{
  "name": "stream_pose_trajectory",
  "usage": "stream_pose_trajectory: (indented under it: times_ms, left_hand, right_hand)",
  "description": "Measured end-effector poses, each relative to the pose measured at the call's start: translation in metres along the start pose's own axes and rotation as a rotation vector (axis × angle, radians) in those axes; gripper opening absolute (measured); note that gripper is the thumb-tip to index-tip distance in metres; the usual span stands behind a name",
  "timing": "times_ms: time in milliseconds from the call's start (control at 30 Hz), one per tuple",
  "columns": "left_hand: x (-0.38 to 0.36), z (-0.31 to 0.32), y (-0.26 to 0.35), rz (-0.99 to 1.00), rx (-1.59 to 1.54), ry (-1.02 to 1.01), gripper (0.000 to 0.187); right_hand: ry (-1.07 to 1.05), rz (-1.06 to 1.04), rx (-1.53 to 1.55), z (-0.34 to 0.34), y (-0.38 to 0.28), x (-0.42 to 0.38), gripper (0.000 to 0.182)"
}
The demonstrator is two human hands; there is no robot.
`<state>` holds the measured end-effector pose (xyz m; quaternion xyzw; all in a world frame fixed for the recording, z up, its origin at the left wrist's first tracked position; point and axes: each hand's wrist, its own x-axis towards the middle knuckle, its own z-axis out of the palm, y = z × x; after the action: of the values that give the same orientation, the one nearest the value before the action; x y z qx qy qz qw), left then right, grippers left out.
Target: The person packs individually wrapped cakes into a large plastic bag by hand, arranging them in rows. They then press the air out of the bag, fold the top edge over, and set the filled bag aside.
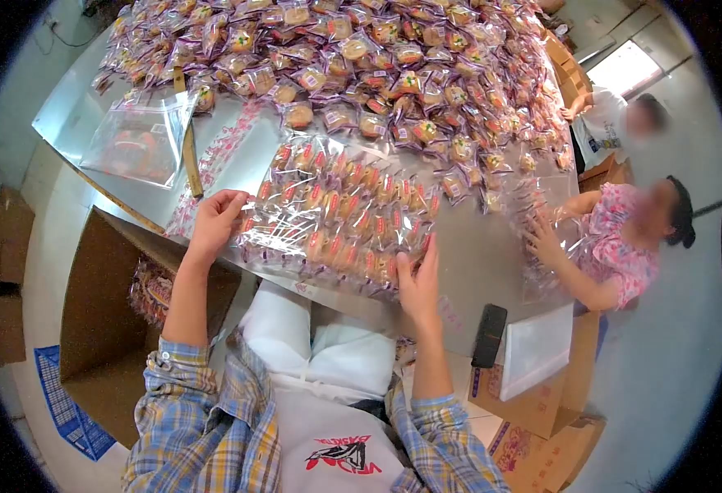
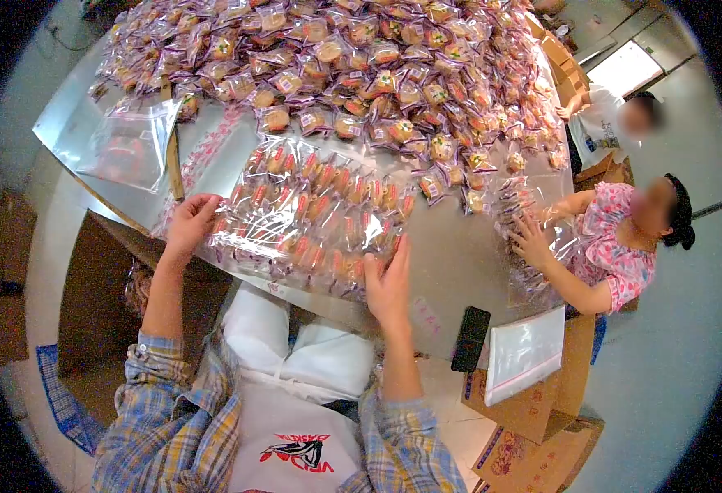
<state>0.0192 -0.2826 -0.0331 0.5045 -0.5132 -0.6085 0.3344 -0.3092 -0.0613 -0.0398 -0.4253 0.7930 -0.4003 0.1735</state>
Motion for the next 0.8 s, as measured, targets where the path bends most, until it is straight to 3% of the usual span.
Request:
stream_pose_trajectory:
  times_ms: [133,233,267,367,400,533,800]
  left_hand:
    - [0.007,-0.002,-0.010,0.056,0.083,-0.024,0.025]
    - [0.011,-0.003,-0.012,0.059,0.089,-0.023,0.023]
    - [0.011,-0.001,-0.010,0.051,0.083,-0.020,0.022]
    - [0.010,-0.001,-0.015,0.095,0.027,-0.021,0.021]
    - [0.011,-0.001,-0.017,0.126,0.066,-0.009,0.022]
    - [0.011,-0.006,-0.017,0.081,0.075,-0.045,0.025]
    - [0.007,-0.006,-0.012,0.171,0.019,-0.161,0.018]
  right_hand:
    - [0.029,0.009,0.136,0.007,0.011,0.000,0.086]
    - [-0.015,0.270,0.382,-0.005,0.015,0.004,0.096]
    - [0.003,0.403,0.502,-0.012,0.024,0.008,0.083]
    - [-0.174,0.423,0.515,-0.040,0.045,0.010,0.063]
    - [-0.094,0.346,0.530,-0.037,0.052,0.007,0.040]
    - [-0.018,0.370,0.702,-0.040,0.061,0.004,0.029]
    - [0.127,0.253,0.874,-0.027,0.050,0.010,0.019]
